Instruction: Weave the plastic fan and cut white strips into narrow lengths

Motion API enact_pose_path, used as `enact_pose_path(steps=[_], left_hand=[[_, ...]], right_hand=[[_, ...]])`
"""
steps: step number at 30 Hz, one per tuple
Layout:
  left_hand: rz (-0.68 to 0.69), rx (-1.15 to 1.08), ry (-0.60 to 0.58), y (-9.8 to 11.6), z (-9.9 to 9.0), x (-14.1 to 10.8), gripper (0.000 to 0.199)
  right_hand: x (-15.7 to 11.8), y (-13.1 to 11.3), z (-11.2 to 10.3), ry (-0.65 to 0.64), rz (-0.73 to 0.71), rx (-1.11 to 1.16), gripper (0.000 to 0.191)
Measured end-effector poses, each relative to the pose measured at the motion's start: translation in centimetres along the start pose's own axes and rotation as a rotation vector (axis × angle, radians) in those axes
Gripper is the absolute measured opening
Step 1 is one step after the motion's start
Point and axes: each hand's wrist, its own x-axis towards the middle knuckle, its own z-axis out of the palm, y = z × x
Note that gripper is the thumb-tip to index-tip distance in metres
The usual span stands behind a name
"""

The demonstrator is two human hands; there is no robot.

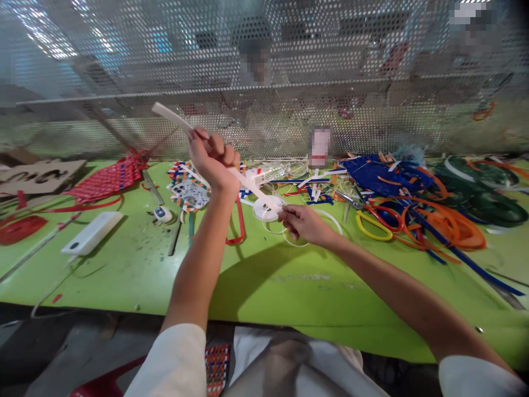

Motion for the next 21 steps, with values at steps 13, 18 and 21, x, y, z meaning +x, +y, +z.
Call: enact_pose_path(steps=[13,18,21], left_hand=[[0.154,0.099,0.193,4.1,-1.9,4.2,0.035],[0.144,0.055,0.173,4.2,-2.7,4.6,0.038],[0.104,0.018,0.179,4.4,-3.0,4.8,0.037]], right_hand=[[-1.5,-2.6,-5.1,-0.232,-0.155,-0.282,0.037],[-2.3,-2.7,-6.4,-0.244,-0.123,-0.341,0.04],[-2.4,-2.5,-6.9,-0.204,-0.117,-0.334,0.043]])
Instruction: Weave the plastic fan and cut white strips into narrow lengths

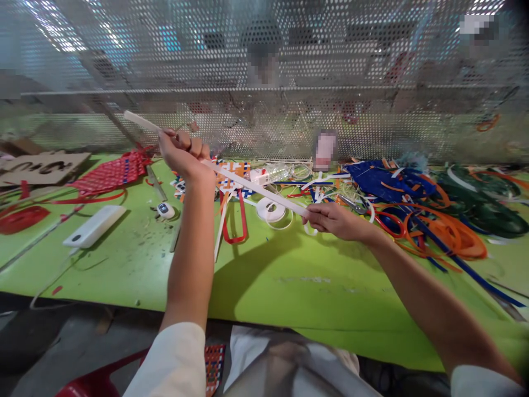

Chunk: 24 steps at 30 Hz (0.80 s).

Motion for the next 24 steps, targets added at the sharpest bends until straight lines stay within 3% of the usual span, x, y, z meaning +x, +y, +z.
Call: enact_pose_path(steps=[7,16,20,24], left_hand=[[-0.019,-0.021,0.036,-0.2,-0.6,1.8,0.04],[-0.112,0.176,-0.128,0.1,-1.1,2.4,0.055],[-0.081,0.07,-0.024,-0.3,-1.2,2.7,0.045],[-0.061,0.073,0.014,-0.8,-2.3,4.8,0.045]], right_hand=[[-0.3,0.9,-0.6,0.012,0.009,0.017,0.047],[-0.3,1.9,-1.5,0.15,0.09,-0.001,0.048],[-0.5,1.6,-1.9,0.204,0.075,-0.068,0.048],[-1.0,0.3,-1.9,0.164,0.016,-0.116,0.046]])
